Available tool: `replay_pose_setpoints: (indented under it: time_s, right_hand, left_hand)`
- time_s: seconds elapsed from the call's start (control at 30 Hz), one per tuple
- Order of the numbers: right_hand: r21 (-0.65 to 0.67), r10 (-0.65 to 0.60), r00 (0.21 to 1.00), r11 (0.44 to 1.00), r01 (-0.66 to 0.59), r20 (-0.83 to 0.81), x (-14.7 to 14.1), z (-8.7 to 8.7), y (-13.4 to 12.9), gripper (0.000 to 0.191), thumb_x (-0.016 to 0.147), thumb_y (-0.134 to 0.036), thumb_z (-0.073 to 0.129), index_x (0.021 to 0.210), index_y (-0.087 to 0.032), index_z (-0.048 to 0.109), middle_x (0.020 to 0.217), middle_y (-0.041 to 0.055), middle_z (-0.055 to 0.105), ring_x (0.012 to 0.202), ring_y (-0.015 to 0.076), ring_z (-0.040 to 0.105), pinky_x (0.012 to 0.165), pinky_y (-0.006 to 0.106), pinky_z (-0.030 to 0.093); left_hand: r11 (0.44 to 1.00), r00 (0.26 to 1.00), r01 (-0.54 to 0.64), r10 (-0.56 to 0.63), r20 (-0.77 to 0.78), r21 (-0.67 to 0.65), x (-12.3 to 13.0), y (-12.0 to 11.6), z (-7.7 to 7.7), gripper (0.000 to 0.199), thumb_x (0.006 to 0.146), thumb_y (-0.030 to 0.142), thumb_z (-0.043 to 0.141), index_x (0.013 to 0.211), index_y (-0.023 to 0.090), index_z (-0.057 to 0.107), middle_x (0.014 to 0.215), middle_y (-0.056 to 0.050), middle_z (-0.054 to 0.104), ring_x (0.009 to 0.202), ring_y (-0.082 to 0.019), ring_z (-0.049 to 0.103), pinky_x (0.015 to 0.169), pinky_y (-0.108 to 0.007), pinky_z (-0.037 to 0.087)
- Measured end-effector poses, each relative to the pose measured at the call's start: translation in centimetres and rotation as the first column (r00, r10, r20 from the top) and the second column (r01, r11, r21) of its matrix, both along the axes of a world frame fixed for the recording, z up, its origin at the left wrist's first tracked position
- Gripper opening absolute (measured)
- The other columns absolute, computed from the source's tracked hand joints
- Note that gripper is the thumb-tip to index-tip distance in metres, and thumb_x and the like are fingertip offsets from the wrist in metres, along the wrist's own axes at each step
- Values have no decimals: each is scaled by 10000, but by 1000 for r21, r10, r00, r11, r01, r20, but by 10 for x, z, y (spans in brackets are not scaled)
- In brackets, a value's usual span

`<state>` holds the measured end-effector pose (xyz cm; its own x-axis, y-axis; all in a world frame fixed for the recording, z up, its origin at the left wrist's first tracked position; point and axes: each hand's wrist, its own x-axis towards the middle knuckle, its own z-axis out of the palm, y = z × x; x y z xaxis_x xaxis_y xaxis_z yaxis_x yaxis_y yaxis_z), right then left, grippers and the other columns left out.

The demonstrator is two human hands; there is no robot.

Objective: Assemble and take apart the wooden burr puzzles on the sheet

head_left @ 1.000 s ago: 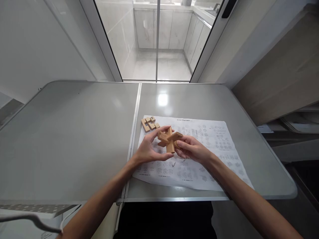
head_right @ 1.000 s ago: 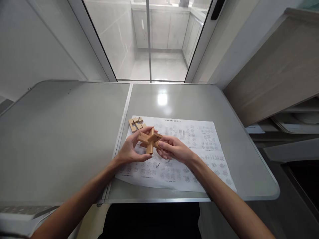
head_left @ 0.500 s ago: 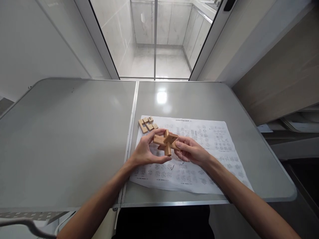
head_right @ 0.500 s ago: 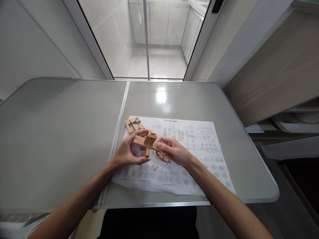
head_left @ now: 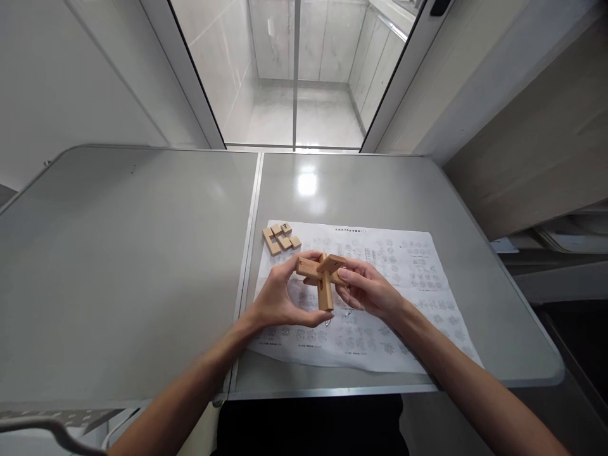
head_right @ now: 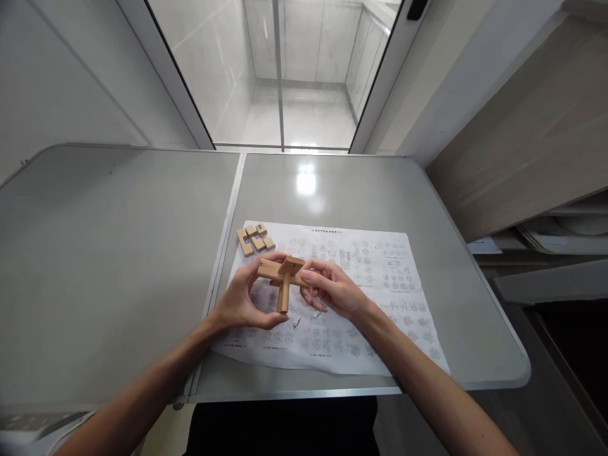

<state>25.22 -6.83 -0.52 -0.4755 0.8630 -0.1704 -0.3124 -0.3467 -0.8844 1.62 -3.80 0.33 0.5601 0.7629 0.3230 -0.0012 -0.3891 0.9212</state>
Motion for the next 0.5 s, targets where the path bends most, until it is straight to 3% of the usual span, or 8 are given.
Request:
replay_pose_setpoints:
  time_s: [0.23,0.5]
  right_hand:
    - [-16,19,999,1000,-20,-31,0,-1,-1,414,1011,-514,735,1225,-168,661,576,-80,563,400,62,375,421,204,325]
    - [15,156,985,988,-155,-67,5,-6,1,358,1053,-478,694,1290,-210,672,673,-74,527,439,52,331,434,209,280]
  left_hand:
    - [1000,1000,-24,24,-8,-9,2,-2,2,889,640,384,979,1421,208,592,1319,-140,740,1167,-345,741,1066,-514,600]
    - [999,998,-33,35,-43,33,2,-2,6,883,634,399,961,1418,224,594,1300,-130,745,1170,-352,739,1066,-537,605]
